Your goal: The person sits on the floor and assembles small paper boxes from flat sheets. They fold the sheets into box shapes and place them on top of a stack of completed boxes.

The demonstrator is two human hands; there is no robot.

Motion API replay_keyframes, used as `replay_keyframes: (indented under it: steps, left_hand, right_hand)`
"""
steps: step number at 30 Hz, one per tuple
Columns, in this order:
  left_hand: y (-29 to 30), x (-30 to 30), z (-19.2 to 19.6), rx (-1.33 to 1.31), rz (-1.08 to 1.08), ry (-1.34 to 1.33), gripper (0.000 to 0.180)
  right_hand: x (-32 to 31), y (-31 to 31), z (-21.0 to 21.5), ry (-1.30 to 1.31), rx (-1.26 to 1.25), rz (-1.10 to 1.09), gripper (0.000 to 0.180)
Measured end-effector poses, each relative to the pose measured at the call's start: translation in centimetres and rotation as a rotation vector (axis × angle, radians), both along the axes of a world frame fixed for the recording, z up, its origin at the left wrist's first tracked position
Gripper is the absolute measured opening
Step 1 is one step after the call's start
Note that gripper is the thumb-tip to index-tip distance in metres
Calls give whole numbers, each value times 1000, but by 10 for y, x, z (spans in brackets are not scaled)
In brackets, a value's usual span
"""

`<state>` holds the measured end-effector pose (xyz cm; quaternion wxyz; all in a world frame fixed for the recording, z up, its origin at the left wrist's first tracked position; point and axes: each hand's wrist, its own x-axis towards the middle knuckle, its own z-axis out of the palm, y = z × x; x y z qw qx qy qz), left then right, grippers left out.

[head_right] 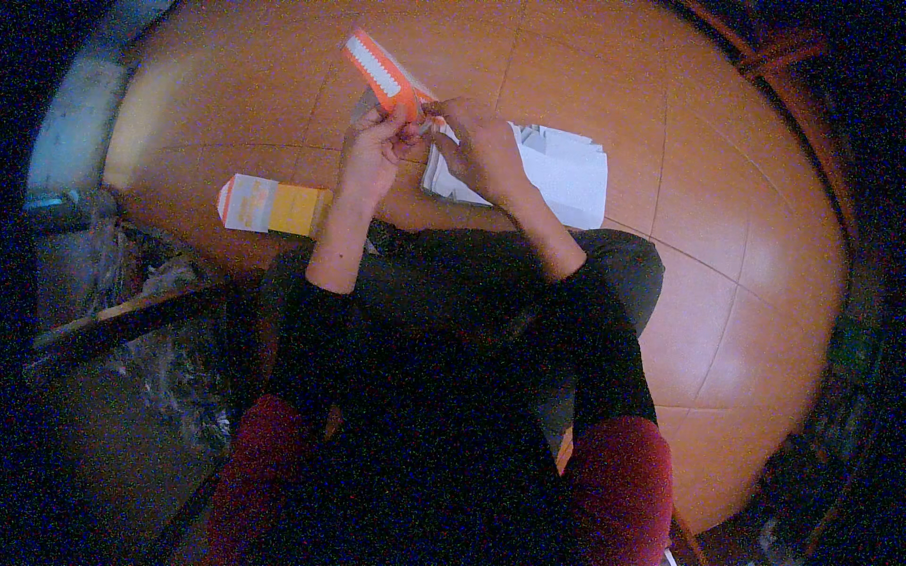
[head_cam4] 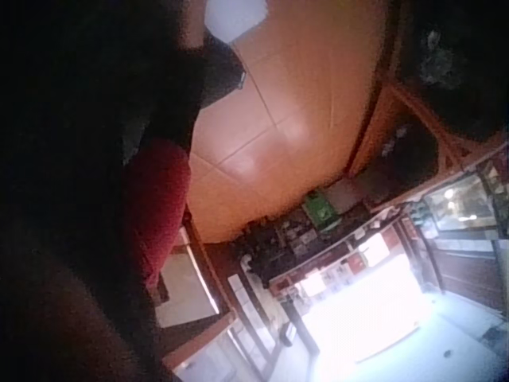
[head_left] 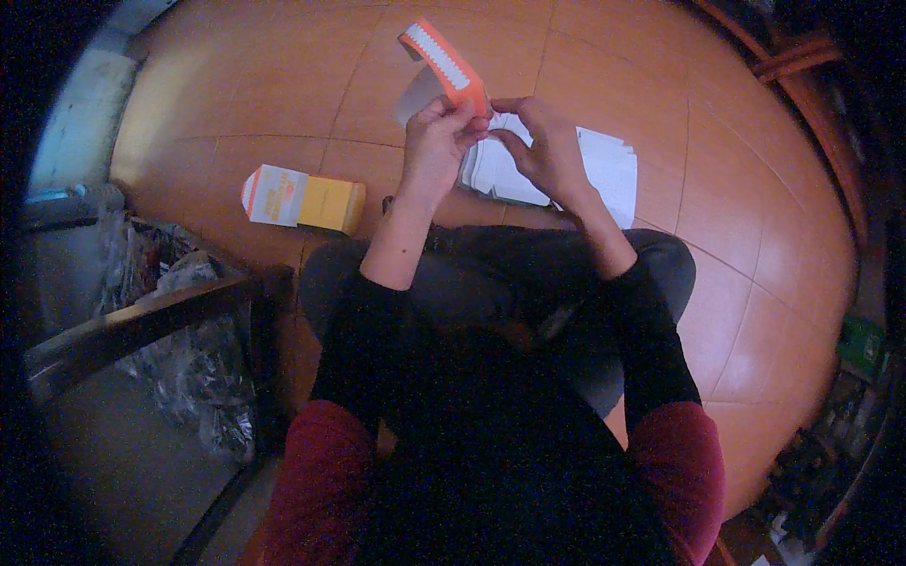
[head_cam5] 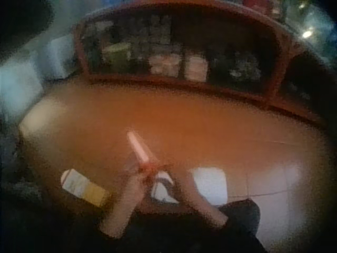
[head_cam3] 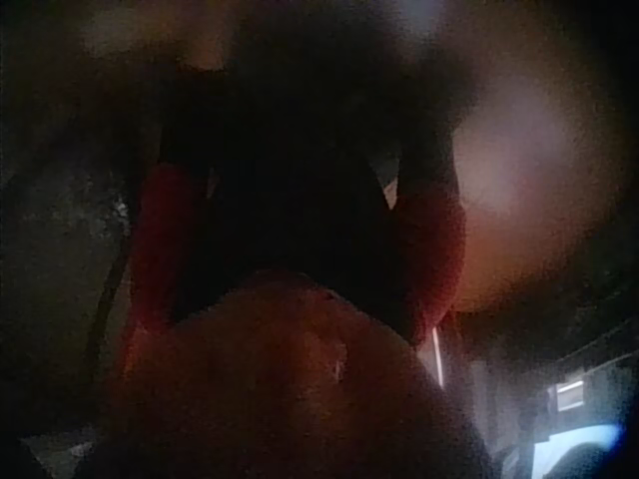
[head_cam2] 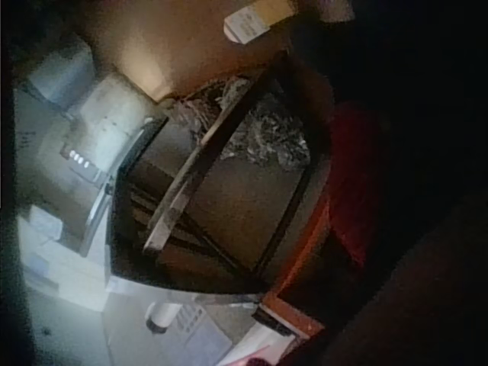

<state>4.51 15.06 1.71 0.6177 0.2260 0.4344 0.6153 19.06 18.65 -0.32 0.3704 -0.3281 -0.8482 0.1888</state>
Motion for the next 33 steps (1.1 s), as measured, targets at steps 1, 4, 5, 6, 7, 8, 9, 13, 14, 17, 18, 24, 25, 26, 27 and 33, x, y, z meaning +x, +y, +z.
replay_keyframes:
  steps: [1, 4, 5, 6, 7, 8, 9, 13, 14, 17, 18, 24, 25, 26, 27, 33]
  left_hand:
    - [0, 2, 2, 19, -10, -27, 11]
    - [-4, 5, 6, 39, 8, -47, 13]
    - [-5, 6, 6, 41, 23, -43, 14]
    - [-4, 5, 4, 31, 51, -12, 14]
    - [-3, 3, -2, 21, 79, 20, 14]
    - [-1, 2, -7, 11, 103, 49, 14]
    - [0, 2, -11, 27, 110, 19, 13]
    - [1, 10, -14, 87, 194, 160, 13]
    - [0, 14, -12, 101, 230, 260, 12]
    - [2, 24, -16, 356, 370, 855, 14]
    - [1, 26, -23, 298, 337, 795, 13]
    - [-10, 46, -35, 72, 225, 185, 13]
    - [-10, 48, -38, 51, 238, 110, 14]
    - [-9, 49, -39, 30, 252, 35, 15]
    - [-8, 49, -39, 35, 261, -36, 15]
    - [-5, 38, -44, -32, 207, -71, 15]
  right_hand:
    - [3, 1, -2, 42, -12, -9, 41]
    - [4, 2, 1, 155, -10, -41, 29]
    - [0, -1, 12, 181, 19, -60, 25]
    - [-2, -1, 14, 187, 56, -73, 22]
    - [-3, -2, 15, 193, 93, -87, 19]
    - [-3, -1, 13, 176, 138, -100, 17]
    - [-4, 0, 10, 160, 183, -112, 14]
    - [5, 3, -1, 206, -32, -200, 10]
    - [5, 3, 1, 291, -132, -228, 10]
    - [3, 3, 1, 473, -336, -279, 14]
    - [1, 4, -6, 485, -338, -273, 15]
    - [-7, -4, 1, 279, -380, -359, 16]
    - [-8, -5, 1, 260, -416, -376, 16]
    - [-8, -5, 0, 235, -369, -368, 15]
    - [-9, -5, -1, 209, -322, -360, 14]
    - [-8, -5, 1, 113, -160, -349, 10]
